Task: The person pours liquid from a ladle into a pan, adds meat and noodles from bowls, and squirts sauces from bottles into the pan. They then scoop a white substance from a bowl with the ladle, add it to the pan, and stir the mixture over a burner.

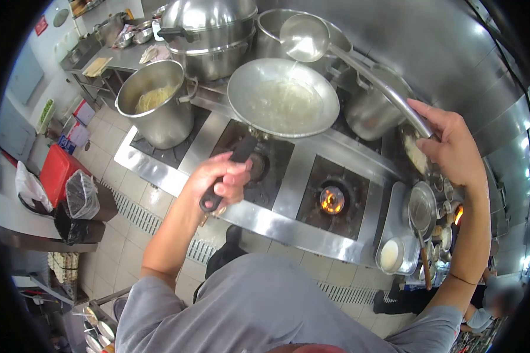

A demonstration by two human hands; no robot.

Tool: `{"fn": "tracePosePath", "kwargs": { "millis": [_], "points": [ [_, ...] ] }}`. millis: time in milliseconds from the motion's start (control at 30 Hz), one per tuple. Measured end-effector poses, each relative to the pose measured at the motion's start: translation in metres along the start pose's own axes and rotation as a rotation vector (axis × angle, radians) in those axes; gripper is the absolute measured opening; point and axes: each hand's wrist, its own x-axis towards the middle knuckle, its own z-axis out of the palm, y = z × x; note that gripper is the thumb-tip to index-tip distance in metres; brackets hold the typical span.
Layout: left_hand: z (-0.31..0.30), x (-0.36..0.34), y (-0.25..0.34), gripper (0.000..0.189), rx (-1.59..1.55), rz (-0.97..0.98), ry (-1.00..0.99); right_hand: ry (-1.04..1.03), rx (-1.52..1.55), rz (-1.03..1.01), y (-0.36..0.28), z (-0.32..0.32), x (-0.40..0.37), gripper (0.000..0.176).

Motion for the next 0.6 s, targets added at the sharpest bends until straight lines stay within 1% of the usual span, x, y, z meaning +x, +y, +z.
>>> {"fn": "tracePosePath", "kwargs": {
  "millis": [67, 133, 167, 233, 300, 400, 500, 567, 600],
  "points": [
    [-0.006, -0.002, 0.008, 0.008, 0.029, 0.007, 0.000, -0.041, 0.078, 0.157, -0.011, -0.011, 0.038, 0.061],
    [-0.012, -0.004, 0.016, 0.009, 0.013, -0.028, -0.018, -0.055, 0.008, 0.129, -0.003, -0.011, 0.087, 0.061],
    [-0.017, -0.004, 0.018, 0.011, 0.021, -0.029, 0.007, -0.062, -0.024, 0.118, 0.006, -0.008, 0.114, 0.061],
    [-0.020, -0.007, 0.027, 0.012, 0.043, -0.054, 0.035, -0.021, -0.129, 0.106, 0.011, 0.005, 0.164, 0.048],
    [-0.023, -0.009, 0.034, 0.012, 0.052, -0.065, 0.052, -0.091, -0.127, 0.187, 0.032, 0.021, 0.216, 0.028],
    [-0.027, -0.014, 0.043, 0.015, 0.026, -0.078, 0.077, -0.204, -0.235, 0.329, 0.044, 0.045, 0.274, 0.042],
    [-0.035, -0.015, 0.052, 0.016, -0.033, -0.119, 0.061, -0.374, -0.315, 0.252, 0.062, 0.066, 0.314, 0.032],
    [-0.038, -0.015, 0.059, 0.019, -0.035, -0.159, 0.057, -0.322, -0.108, 0.366, 0.073, 0.077, 0.328, 0.009],
    [-0.040, -0.015, 0.060, 0.019, -0.025, -0.160, 0.060, -0.295, -0.005, 0.421, 0.079, 0.080, 0.333, 0.007]
  ]
}}
